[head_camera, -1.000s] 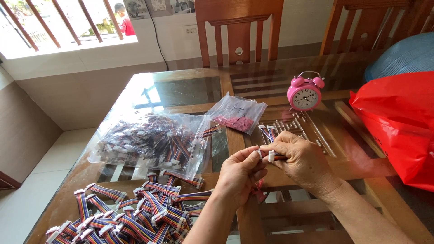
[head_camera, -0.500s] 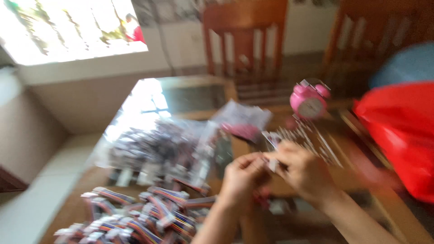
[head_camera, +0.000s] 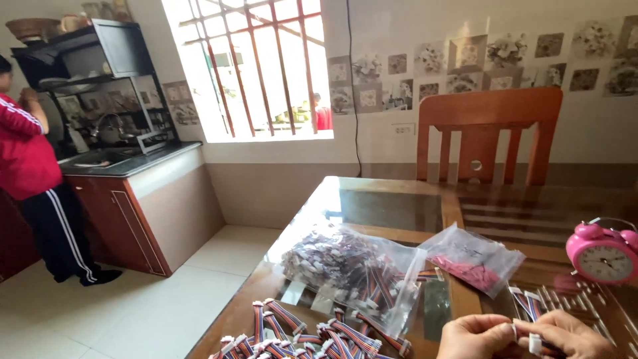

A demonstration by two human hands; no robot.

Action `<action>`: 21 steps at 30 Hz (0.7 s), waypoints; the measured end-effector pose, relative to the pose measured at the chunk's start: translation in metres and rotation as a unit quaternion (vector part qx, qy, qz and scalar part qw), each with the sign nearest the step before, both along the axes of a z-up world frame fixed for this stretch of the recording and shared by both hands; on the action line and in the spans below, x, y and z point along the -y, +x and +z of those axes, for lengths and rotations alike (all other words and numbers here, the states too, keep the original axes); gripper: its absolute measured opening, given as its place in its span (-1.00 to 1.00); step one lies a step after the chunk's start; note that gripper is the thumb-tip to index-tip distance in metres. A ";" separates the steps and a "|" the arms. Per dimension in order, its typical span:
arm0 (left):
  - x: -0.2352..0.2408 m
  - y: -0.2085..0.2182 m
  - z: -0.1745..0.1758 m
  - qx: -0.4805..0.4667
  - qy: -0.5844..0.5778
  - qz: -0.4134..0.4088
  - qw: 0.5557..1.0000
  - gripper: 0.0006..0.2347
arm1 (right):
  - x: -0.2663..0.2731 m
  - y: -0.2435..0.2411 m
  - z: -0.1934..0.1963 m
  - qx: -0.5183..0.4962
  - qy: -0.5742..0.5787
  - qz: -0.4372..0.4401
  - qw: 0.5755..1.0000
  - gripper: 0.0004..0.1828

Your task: Manually assembling small electronic wire harnesses by attaching pink plastic connectors to the ends.

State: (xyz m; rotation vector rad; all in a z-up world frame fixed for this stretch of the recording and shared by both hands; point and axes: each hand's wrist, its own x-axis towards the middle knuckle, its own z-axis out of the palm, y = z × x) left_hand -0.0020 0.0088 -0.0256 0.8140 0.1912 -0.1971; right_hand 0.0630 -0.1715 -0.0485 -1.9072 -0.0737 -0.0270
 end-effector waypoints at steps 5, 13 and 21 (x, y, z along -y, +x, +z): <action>0.002 0.009 -0.019 0.016 -0.066 -0.013 0.998 -0.89 | 0.014 0.015 -0.031 0.311 -0.278 0.030 0.908 -0.57; -0.006 -0.010 0.010 -0.019 -0.012 0.008 1.000 -0.85 | -0.024 -0.052 0.034 0.206 -0.233 0.019 0.950 -0.56; -0.006 -0.006 0.002 -0.017 -0.052 0.008 0.998 -0.85 | -0.007 -0.027 0.010 0.277 -0.119 0.122 0.946 -0.59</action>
